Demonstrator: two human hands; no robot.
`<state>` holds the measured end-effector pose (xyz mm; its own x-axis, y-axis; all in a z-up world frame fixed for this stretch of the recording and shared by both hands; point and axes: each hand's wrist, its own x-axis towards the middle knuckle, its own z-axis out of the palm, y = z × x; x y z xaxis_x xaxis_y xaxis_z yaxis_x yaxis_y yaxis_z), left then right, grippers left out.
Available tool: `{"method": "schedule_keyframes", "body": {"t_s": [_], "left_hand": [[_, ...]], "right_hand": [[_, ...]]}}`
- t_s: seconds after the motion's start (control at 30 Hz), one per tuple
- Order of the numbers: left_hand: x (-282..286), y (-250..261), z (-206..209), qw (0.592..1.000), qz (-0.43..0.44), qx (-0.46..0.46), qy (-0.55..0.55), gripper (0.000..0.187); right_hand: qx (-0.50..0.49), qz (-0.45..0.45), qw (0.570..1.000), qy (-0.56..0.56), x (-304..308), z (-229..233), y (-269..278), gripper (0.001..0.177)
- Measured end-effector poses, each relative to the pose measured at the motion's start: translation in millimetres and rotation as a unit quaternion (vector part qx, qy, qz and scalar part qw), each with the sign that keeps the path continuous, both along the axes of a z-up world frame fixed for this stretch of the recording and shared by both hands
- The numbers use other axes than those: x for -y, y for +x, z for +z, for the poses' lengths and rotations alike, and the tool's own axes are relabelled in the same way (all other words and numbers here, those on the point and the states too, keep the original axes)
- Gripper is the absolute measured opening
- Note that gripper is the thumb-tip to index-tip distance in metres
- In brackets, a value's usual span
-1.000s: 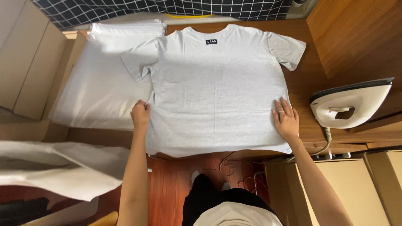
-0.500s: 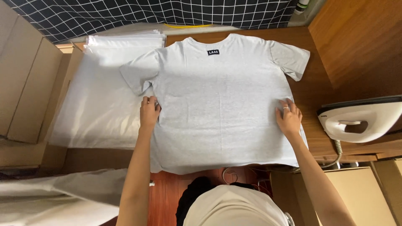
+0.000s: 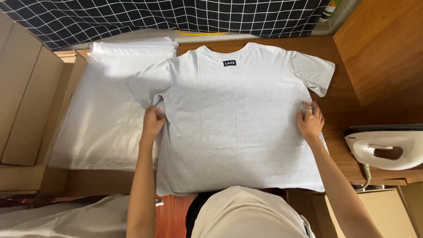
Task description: The person is smoothing out a grey t-shirt, ironing it with a steam iron, and then folding it neatly into a rectangle.
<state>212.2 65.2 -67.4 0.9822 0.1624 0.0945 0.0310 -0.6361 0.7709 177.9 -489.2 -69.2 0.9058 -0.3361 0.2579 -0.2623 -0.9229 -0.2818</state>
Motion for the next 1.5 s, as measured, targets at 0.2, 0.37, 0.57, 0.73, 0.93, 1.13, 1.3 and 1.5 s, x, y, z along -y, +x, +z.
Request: {"method": "schedule_keyframes", "body": {"t_s": [0.2, 0.37, 0.57, 0.73, 0.93, 1.13, 1.3, 1.5], "left_hand": [[25.8, 3.2, 52.7, 0.998, -0.066, -0.015, 0.009, 0.020], [37.7, 2.7, 85.5, 0.989, -0.030, -0.113, -0.094, 0.042], [52.2, -7.8, 125.0, 0.957, 0.030, -0.225, -0.182, 0.058], [40.8, 0.1, 120.1, 0.942, 0.059, -0.246, -0.221, 0.061], [6.0, 26.6, 53.0, 0.967, 0.078, -0.143, -0.198, 0.048], [21.5, 10.5, 91.8, 0.967, 0.077, -0.144, -0.196, 0.043], [24.6, -5.0, 115.2, 0.942, -0.013, -0.212, -0.260, 0.043], [0.5, 18.5, 26.9, 0.973, 0.034, -0.114, -0.198, 0.024]], "right_hand": [[0.005, -0.018, 0.999, 0.047, 7.8, -8.7, 30.4, 0.039], [0.034, -0.037, 0.996, 0.067, -2.6, 0.7, 29.9, 0.035], [0.037, -0.039, 0.998, 0.044, -4.1, 1.2, 29.4, 0.034], [0.051, -0.022, 0.998, 0.008, -4.7, -2.7, 29.8, 0.035], [0.043, -0.025, 0.998, -0.044, -2.9, -5.2, 30.2, 0.038], [0.050, -0.017, 0.996, -0.066, -1.4, -10.4, 30.9, 0.040], [0.056, -0.012, 0.996, -0.076, 2.0, -13.1, 32.3, 0.039], [0.063, -0.004, 0.996, -0.065, -2.2, -8.2, 30.3, 0.039]]}}
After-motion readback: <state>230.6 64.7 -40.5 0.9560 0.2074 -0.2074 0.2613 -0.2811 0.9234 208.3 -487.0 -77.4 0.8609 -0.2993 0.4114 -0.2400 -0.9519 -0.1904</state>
